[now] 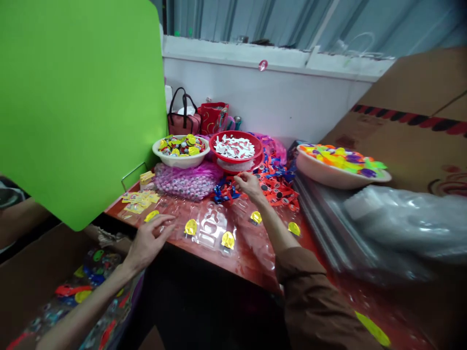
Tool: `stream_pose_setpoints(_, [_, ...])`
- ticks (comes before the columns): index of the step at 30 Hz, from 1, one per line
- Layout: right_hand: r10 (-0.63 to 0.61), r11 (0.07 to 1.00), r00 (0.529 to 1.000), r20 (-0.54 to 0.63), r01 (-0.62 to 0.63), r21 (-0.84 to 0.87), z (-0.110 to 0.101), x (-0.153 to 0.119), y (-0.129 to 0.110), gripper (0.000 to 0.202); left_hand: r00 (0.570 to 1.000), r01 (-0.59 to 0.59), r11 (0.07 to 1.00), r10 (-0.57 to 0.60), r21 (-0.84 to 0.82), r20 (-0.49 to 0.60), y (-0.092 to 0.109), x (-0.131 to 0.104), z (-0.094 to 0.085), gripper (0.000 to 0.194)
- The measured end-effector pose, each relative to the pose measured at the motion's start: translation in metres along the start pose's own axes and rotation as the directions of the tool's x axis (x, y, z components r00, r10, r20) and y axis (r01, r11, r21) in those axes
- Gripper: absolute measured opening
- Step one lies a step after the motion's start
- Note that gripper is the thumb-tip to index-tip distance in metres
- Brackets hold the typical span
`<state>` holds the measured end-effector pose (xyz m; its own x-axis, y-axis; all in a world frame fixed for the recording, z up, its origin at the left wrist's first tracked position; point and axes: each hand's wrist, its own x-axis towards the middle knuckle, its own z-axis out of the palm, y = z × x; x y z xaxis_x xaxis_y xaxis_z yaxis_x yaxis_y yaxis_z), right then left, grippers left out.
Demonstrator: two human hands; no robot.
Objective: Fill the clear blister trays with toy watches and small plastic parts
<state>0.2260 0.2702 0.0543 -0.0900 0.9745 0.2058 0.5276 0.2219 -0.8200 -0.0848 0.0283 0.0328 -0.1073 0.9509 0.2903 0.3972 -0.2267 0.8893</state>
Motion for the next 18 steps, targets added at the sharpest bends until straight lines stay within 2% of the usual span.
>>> stream_pose_setpoints(1, [-0.024,0.999,1.0,-0.004,0.024,0.039,-0.004,-0.004,-0.01,0.027,0.987,0.161,0.965,-0.158,-0.207,0.031,0.007,0.0,0.008,0.033])
stream_pose_setpoints(3, [-0.1,0.987,0.995,-0.01,0.1,0.122,-0.013,-0.018,-0.036,0.033,0.906,0.42,0.729,-0.372,-0.541,0.202,0.022,0.001,0.026,0.039])
stream_pose_setpoints(5, [-0.212,0.96,0.977,-0.014,0.211,0.186,-0.017,-0.043,-0.063,0.034,0.828,0.55,0.452,-0.403,-0.703,0.389,0.035,0.004,0.043,0.037])
stream_pose_setpoints(7, [-0.335,0.93,0.942,-0.025,0.335,0.153,-0.014,-0.078,-0.088,0.028,0.757,0.627,0.207,-0.392,-0.751,0.523,0.046,0.008,0.058,0.034])
stream_pose_setpoints(9, [-0.46,0.887,0.888,-0.022,0.46,0.023,-0.003,-0.121,-0.106,0.018,0.725,0.634,0.062,-0.395,-0.771,0.564,0.052,0.011,0.068,0.032])
stream_pose_setpoints(10, [-0.523,0.851,0.852,0.035,0.524,-0.026,0.004,-0.142,-0.112,0.013,0.73,0.611,0.038,-0.414,-0.791,0.544,0.052,0.011,0.071,0.03])
stream_pose_setpoints(11, [-0.581,0.807,0.804,0.124,0.589,-0.036,0.011,-0.162,-0.116,0.008,0.746,0.581,0.05,-0.431,-0.812,0.507,0.051,0.011,0.072,0.027])
stream_pose_setpoints(14, [-0.657,0.715,0.637,0.403,0.696,0.065,0.027,-0.205,-0.119,0.011,0.812,0.498,0.177,-0.438,-0.849,0.386,0.044,0.005,0.061,0.021])
stream_pose_setpoints(15, [-0.647,0.723,0.616,0.448,0.683,0.105,0.03,-0.211,-0.119,0.014,0.828,0.487,0.215,-0.422,-0.846,0.369,0.041,0.001,0.055,0.022])
stream_pose_setpoints(16, [-0.626,0.75,0.631,0.458,0.649,0.132,0.032,-0.213,-0.119,0.018,0.842,0.483,0.253,-0.397,-0.838,0.365,0.039,-0.003,0.048,0.026])
stream_pose_setpoints(18, [-0.567,0.817,0.723,0.395,0.557,0.151,0.037,-0.209,-0.12,0.025,0.866,0.476,0.355,-0.348,-0.805,0.359,0.037,-0.011,0.035,0.036])
